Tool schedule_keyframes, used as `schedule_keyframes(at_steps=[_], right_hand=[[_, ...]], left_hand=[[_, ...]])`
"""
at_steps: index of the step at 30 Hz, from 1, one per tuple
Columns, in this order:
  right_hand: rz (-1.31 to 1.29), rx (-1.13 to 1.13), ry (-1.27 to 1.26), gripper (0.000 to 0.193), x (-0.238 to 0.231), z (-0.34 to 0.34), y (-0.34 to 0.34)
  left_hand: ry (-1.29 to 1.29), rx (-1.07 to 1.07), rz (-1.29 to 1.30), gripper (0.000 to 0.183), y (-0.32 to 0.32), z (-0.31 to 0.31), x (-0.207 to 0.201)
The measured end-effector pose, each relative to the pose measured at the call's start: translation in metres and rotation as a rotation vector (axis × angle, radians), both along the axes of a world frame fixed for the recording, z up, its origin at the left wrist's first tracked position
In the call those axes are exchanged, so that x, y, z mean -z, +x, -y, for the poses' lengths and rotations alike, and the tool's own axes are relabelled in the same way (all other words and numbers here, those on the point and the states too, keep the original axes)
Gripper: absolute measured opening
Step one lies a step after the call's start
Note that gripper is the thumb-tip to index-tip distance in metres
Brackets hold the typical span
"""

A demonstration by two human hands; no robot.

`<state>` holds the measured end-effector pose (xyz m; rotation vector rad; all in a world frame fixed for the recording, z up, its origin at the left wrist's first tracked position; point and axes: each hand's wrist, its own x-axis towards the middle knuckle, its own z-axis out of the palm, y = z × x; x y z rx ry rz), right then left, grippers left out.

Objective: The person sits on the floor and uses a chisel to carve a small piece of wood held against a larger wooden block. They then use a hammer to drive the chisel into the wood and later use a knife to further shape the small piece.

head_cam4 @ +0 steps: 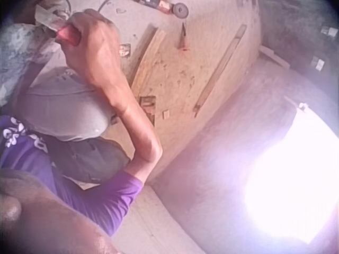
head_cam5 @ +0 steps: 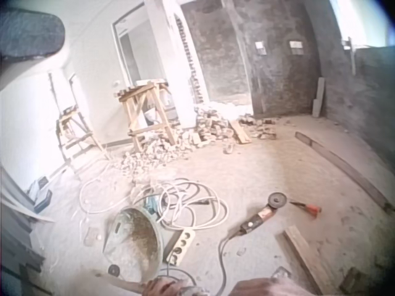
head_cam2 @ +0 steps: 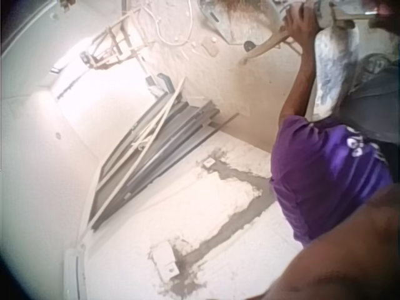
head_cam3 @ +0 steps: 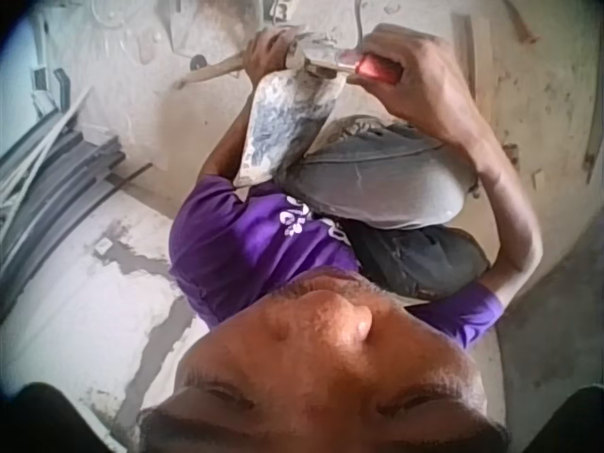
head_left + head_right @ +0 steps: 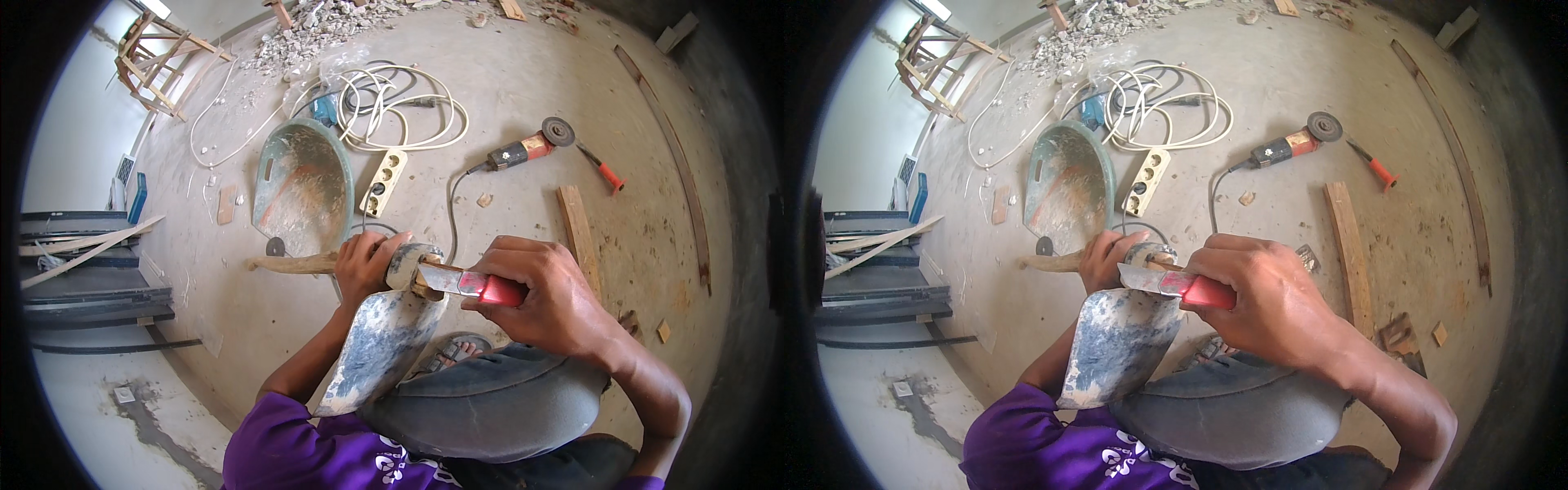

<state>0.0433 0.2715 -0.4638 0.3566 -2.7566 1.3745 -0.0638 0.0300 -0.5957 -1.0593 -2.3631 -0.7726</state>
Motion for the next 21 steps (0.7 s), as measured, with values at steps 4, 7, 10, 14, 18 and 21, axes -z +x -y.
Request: schedule_keyframes(at_steps=[4, 7, 10, 14, 18, 21], right_hand=[[-0.033, 0.027, -0.014, 0.022, 0.006, 0.0, 0.002], [0.008, 0.034, 0.013, 0.018, 0.002, -0.001, 0.003], [-0.011, 0.057, 0.014, 0.02, 0.007, -0.006, 0.003], [0.184, 0.297, -0.044, 0.028, -0.006, -0.034, 0.011], [0.148, 0.567, -0.012, 0.03, 0.013, -0.081, 0.044], [0.271, 0.72, 0.065, 0.03, 0.027, -0.11, 0.084]], left_hand=[[0.0, 0.003, -0.002, 0.043, 0.0, -0.004, 0.0], [-0.011, 0.005, 0.015, 0.044, 0.002, -0.006, -0.005], [-0.009, 0.011, -0.001, 0.039, 0.002, -0.009, -0.004], [-0.076, 0.012, 0.03, 0.041, -0.003, -0.003, 0.0], [-0.164, 0.103, 0.184, 0.039, -0.015, -0.005, -0.003], [-0.341, 0.332, 0.024, 0.036, -0.033, -0.009, 0.008]])
